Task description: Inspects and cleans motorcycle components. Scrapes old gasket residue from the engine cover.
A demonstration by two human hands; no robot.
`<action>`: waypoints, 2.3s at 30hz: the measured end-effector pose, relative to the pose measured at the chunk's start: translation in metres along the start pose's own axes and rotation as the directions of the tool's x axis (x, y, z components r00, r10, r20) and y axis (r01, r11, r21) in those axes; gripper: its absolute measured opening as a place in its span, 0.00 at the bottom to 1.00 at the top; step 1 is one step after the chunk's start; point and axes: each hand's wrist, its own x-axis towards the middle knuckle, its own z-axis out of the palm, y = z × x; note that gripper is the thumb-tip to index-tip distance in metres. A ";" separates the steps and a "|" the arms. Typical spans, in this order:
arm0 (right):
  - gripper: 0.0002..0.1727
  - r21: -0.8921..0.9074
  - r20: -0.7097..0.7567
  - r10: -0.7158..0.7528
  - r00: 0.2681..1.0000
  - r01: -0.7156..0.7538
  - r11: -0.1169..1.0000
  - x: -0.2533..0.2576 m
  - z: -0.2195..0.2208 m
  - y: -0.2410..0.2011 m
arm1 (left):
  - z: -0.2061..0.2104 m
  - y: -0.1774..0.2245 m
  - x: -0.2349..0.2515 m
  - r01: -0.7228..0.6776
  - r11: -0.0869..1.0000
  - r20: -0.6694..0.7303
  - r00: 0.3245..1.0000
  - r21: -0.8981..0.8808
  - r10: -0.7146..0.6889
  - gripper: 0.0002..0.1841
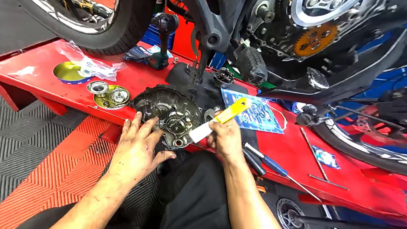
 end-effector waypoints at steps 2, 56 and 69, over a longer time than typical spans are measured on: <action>0.14 0.009 -0.035 -0.013 0.999 0.013 1.000 0.005 -0.003 0.001 | 0.000 -0.001 -0.001 0.000 1.000 -0.003 1.000 0.005 0.000 0.44; 0.11 0.175 -0.125 -0.009 0.992 0.031 0.984 0.015 -0.066 0.022 | 0.033 -0.011 0.012 -0.177 0.964 -0.310 0.944 -0.199 0.109 0.32; 0.11 0.060 -0.342 -0.045 0.939 0.070 0.996 -0.002 -0.063 0.021 | 0.032 -0.009 0.013 -0.157 0.968 -0.304 0.948 -0.194 0.093 0.33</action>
